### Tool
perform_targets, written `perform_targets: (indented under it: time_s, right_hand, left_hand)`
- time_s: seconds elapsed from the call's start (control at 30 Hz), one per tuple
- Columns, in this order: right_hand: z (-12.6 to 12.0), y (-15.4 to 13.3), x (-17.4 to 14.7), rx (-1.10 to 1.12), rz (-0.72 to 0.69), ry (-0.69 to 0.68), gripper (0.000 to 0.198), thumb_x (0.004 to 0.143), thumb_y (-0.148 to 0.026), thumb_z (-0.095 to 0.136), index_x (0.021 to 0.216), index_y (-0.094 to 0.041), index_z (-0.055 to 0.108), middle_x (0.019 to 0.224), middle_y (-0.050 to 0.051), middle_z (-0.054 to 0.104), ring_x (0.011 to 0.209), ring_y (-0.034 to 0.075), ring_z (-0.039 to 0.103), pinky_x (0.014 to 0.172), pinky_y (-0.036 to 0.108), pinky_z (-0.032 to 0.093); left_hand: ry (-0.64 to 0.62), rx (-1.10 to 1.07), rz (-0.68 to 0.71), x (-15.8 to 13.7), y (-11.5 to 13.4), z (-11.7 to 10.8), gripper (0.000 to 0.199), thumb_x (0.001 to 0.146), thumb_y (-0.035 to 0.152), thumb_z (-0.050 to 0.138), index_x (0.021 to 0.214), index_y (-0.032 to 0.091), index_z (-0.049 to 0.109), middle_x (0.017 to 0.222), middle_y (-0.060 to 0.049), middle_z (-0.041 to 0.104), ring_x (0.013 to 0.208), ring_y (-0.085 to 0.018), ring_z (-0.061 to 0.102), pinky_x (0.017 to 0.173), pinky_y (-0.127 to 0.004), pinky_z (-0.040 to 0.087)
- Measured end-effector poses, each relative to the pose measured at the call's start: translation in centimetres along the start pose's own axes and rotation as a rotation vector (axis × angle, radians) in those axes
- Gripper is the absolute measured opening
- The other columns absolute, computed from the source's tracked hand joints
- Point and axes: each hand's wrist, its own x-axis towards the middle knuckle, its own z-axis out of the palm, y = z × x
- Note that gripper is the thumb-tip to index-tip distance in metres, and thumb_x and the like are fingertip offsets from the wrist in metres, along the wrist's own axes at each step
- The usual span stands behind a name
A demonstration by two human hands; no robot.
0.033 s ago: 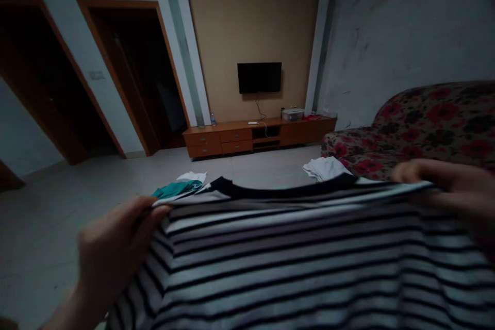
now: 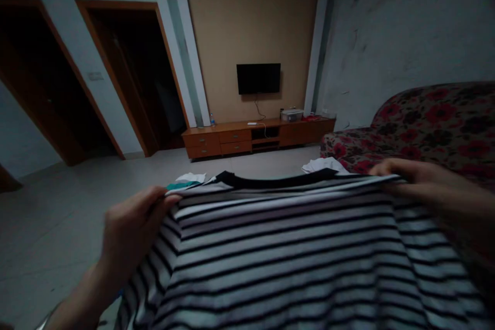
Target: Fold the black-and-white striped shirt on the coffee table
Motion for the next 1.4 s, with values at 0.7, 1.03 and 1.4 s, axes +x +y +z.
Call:
perform_targets:
  time_s: [0.7, 1.03, 1.4]
  right_hand:
    - [8.6, 8.1, 19.9, -0.120, -0.223, 0.190, 0.028, 0.064, -0.006, 0.045, 0.077, -0.014, 0.069, 0.088, 0.004, 0.068, 0.088, 0.017, 0.060, 0.086, 0.027, 0.043]
    - [22.2, 24.6, -2.6, -0.313, -0.050, -0.123, 0.033, 0.064, -0.003, 0.040, 0.080, -0.018, 0.064, 0.095, 0.007, 0.063, 0.096, 0.021, 0.055, 0.087, 0.032, 0.043]
    - [18.6, 22.9, -14.1, -0.267, 0.028, -0.227, 0.031, 0.065, -0.007, 0.040, 0.077, -0.024, 0.063, 0.098, 0.007, 0.065, 0.097, 0.024, 0.058, 0.085, 0.039, 0.045]
  left_hand:
    - [-0.182, -0.061, 0.154, 16.1, -4.5, 16.8, 0.027, 0.084, 0.011, 0.039, 0.083, 0.009, 0.066, 0.084, -0.006, 0.061, 0.080, -0.015, 0.052, 0.075, -0.023, 0.038]
    - [-0.882, -0.084, 0.083, -12.5, -4.5, 26.6, 0.032, 0.081, 0.010, 0.041, 0.097, 0.019, 0.067, 0.104, -0.009, 0.061, 0.100, -0.023, 0.052, 0.088, -0.033, 0.039]
    - [-1.189, -0.278, -0.037, -18.5, -1.7, 19.2, 0.026, 0.080, 0.013, 0.045, 0.087, 0.025, 0.066, 0.098, -0.007, 0.061, 0.093, -0.020, 0.054, 0.082, -0.031, 0.041]
